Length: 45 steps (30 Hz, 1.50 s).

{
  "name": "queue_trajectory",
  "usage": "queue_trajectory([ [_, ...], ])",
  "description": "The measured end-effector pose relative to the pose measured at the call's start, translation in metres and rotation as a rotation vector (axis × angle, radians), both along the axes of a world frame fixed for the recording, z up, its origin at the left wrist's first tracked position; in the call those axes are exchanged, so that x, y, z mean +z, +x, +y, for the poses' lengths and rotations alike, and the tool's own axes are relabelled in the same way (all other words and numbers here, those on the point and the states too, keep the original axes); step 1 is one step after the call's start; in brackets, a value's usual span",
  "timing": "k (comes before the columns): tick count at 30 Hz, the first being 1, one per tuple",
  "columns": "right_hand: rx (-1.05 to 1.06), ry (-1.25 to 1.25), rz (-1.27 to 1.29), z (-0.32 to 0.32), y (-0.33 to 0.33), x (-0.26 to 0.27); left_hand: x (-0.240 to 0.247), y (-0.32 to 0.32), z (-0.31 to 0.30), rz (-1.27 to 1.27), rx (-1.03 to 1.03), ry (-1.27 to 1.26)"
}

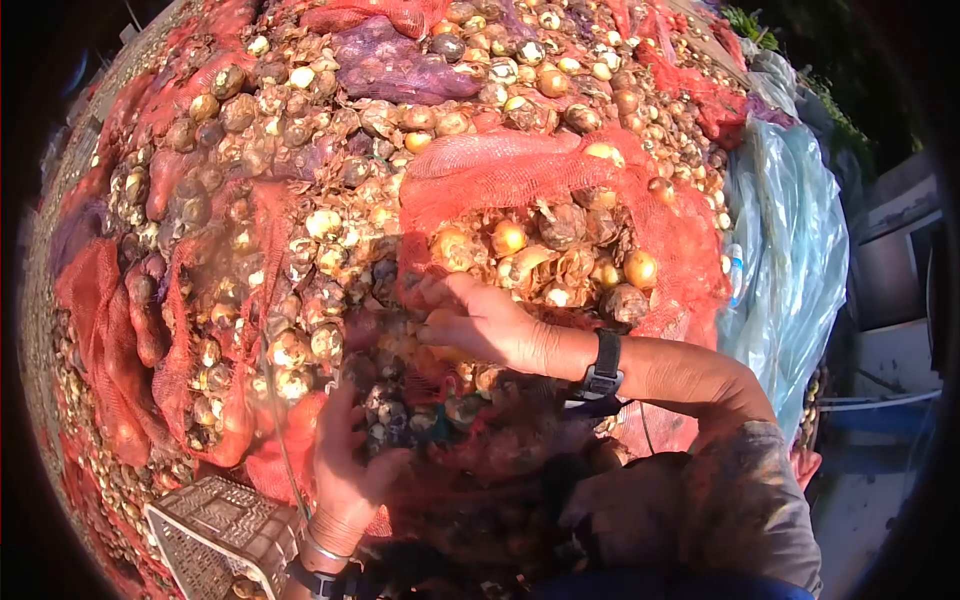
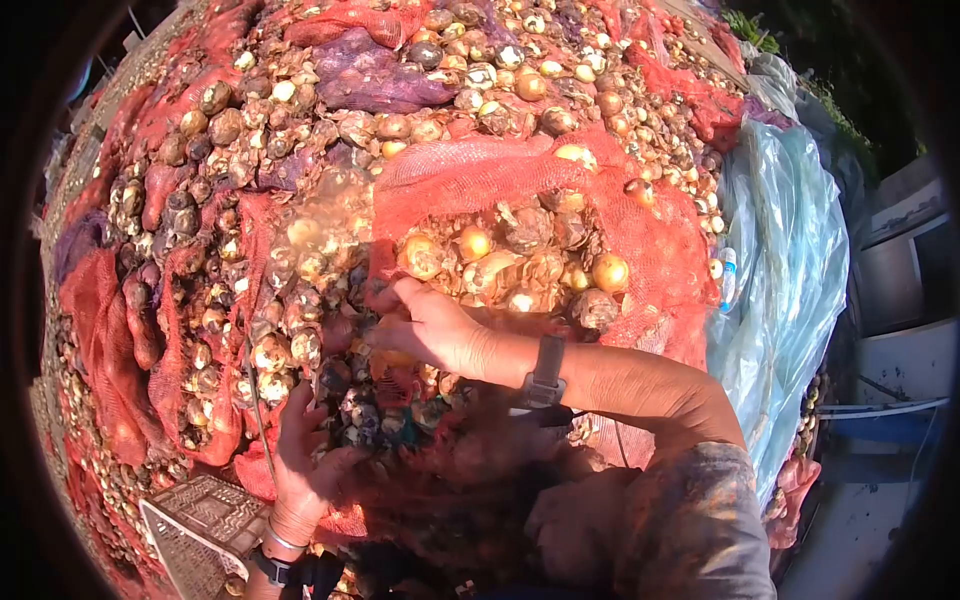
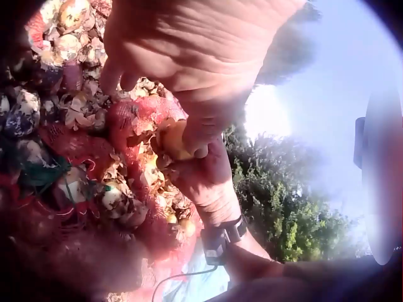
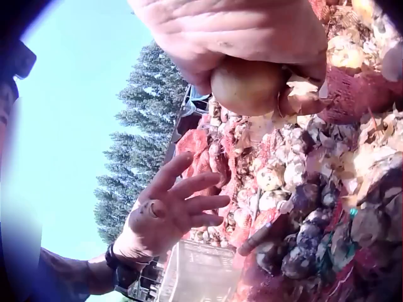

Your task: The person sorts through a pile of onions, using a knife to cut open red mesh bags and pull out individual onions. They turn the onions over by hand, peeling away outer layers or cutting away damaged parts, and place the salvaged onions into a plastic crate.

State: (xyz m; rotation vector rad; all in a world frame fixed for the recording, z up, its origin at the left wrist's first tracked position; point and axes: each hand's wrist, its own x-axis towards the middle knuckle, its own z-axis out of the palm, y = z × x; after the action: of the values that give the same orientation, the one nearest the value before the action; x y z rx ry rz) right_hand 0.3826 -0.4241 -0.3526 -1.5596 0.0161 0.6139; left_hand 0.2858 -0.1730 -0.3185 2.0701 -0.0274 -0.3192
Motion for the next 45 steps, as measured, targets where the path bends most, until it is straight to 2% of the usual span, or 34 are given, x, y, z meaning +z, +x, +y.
queue_trajectory([
  [1, -0.051, 0.190, 0.092, 0.016, -0.023, 0.000, 0.002, 0.008, -0.022, -0.007, -0.003, -0.003],
  [2, -0.100, 0.383, 0.186, 0.028, -0.037, 0.002, 0.004, 0.013, -0.040, -0.207, -0.121, 0.086],
  [3, -0.102, 0.386, 0.182, 0.028, -0.040, 0.013, 0.006, 0.015, -0.047, -0.405, -0.240, 0.177],
  [5, 0.230, 0.408, 0.161, 0.026, -0.051, 0.033, 0.007, 0.012, -0.030, -0.352, -0.196, 0.151],
  [6, 0.221, 0.412, 0.154, 0.020, -0.047, 0.031, 0.008, 0.012, -0.018, -0.306, -0.144, 0.121],
  [7, 0.360, 0.139, -0.105, 0.012, -0.035, 0.024, 0.021, 0.010, -0.005, -0.455, -0.119, 0.333],
  [8, 0.488, -0.140, -0.358, 0.003, -0.023, 0.013, 0.017, 0.005, 0.023, -0.480, -0.053, 0.194],
  [9, 0.318, -0.247, -0.399, -0.009, -0.011, -0.014, 0.030, -0.001, 0.058, -0.401, -0.008, 0.419],
  [10, 0.150, -0.353, -0.441, -0.022, 0.004, -0.035, 0.031, -0.012, 0.094, -0.276, 0.241, 0.332],
  [11, -0.049, -0.221, -0.089, -0.036, 0.024, -0.032, 0.042, -0.023, 0.136, -0.348, 0.249, 0.641],
  [12, -0.235, -0.085, 0.271, -0.050, 0.044, -0.030, 0.059, -0.040, 0.171, -0.276, 0.293, 0.730],
  [13, -0.279, 0.071, 0.244, -0.066, 0.064, -0.049, 0.064, -0.059, 0.224, -0.076, 0.293, 1.215],
  [15, -0.378, 0.309, 0.247, -0.070, 0.095, -0.057, 0.080, -0.093, 0.260, 0.242, 0.298, 1.456],
  [16, -0.442, 0.390, 0.281, -0.065, 0.105, -0.050, 0.076, -0.109, 0.269, 0.185, 0.336, 1.490],
  [17, -0.458, 0.337, 0.241, -0.059, 0.119, -0.057, 0.073, -0.124, 0.276, 0.128, 0.375, 1.522],
  [19, -0.710, 0.487, 0.202, -0.033, 0.134, -0.050, 0.049, -0.141, 0.319, 0.053, 0.277, 1.433],
  [20, -0.828, 0.613, 0.165, -0.028, 0.146, -0.056, 0.055, -0.122, 0.289, 0.085, 0.259, 1.200],
  [21, -0.782, 0.861, 0.212, -0.031, 0.154, -0.056, 0.052, -0.110, 0.270, 0.070, 0.222, 1.174],
  [22, -0.733, 0.899, 0.135, -0.032, 0.143, -0.028, 0.047, -0.098, 0.253, 0.054, 0.183, 1.142],
  [23, -0.700, 0.871, 0.117, -0.045, 0.127, 0.001, 0.046, -0.086, 0.236, -0.051, 0.089, 1.108],
  [24, -0.787, 0.648, -0.056, -0.060, 0.105, 0.039, 0.042, -0.074, 0.218, -0.145, -0.002, 1.064],
  [25, -0.439, 0.821, -0.173, -0.106, 0.082, 0.066, 0.037, -0.058, 0.198, -0.196, -0.062, 1.045],
  [27, -0.361, 0.930, -0.249, -0.136, 0.046, 0.119, 0.036, -0.041, 0.160, -0.205, -0.138, 1.075],
  [28, -0.660, 0.847, -0.272, -0.144, 0.024, 0.143, 0.028, -0.027, 0.146, -0.207, -0.172, 1.017],
  [30, -0.687, 0.746, -0.312, -0.164, 0.033, 0.134, 0.012, 0.002, 0.114, -0.119, -0.229, 0.854],
  [31, -0.687, 0.715, -0.346, -0.171, 0.041, 0.125, 0.010, 0.015, 0.094, -0.247, -0.302, 0.799],
  [32, -0.639, 0.734, -0.344, -0.158, 0.046, 0.119, 0.010, 0.026, 0.071, -0.361, -0.371, 0.746],
  [34, -0.542, 0.769, -0.338, -0.132, 0.057, 0.107, 0.010, 0.044, 0.021, -0.356, -0.297, 0.644],
  [35, -0.499, 0.742, -0.279, -0.117, 0.056, 0.115, 0.021, 0.052, -0.006, -0.308, -0.311, 0.493],
  [37, -0.452, 0.709, -0.214, -0.106, 0.053, 0.125, 0.009, 0.071, -0.048, -0.459, -0.358, 0.237],
  [39, -0.177, 0.380, -0.199, -0.105, 0.052, 0.124, -0.001, 0.091, -0.099, -0.541, -0.314, 0.165],
  [40, -0.176, 0.374, -0.193, -0.105, 0.054, 0.119, -0.006, 0.105, -0.120, -0.535, -0.311, 0.159],
  [42, -0.017, 0.172, -0.246, -0.106, 0.059, 0.106, -0.017, 0.134, -0.161, -0.345, -0.181, 0.134],
  [45, 0.026, -0.012, -0.314, -0.114, 0.061, 0.111, -0.079, 0.193, -0.173, -0.171, -0.102, 0.096],
])
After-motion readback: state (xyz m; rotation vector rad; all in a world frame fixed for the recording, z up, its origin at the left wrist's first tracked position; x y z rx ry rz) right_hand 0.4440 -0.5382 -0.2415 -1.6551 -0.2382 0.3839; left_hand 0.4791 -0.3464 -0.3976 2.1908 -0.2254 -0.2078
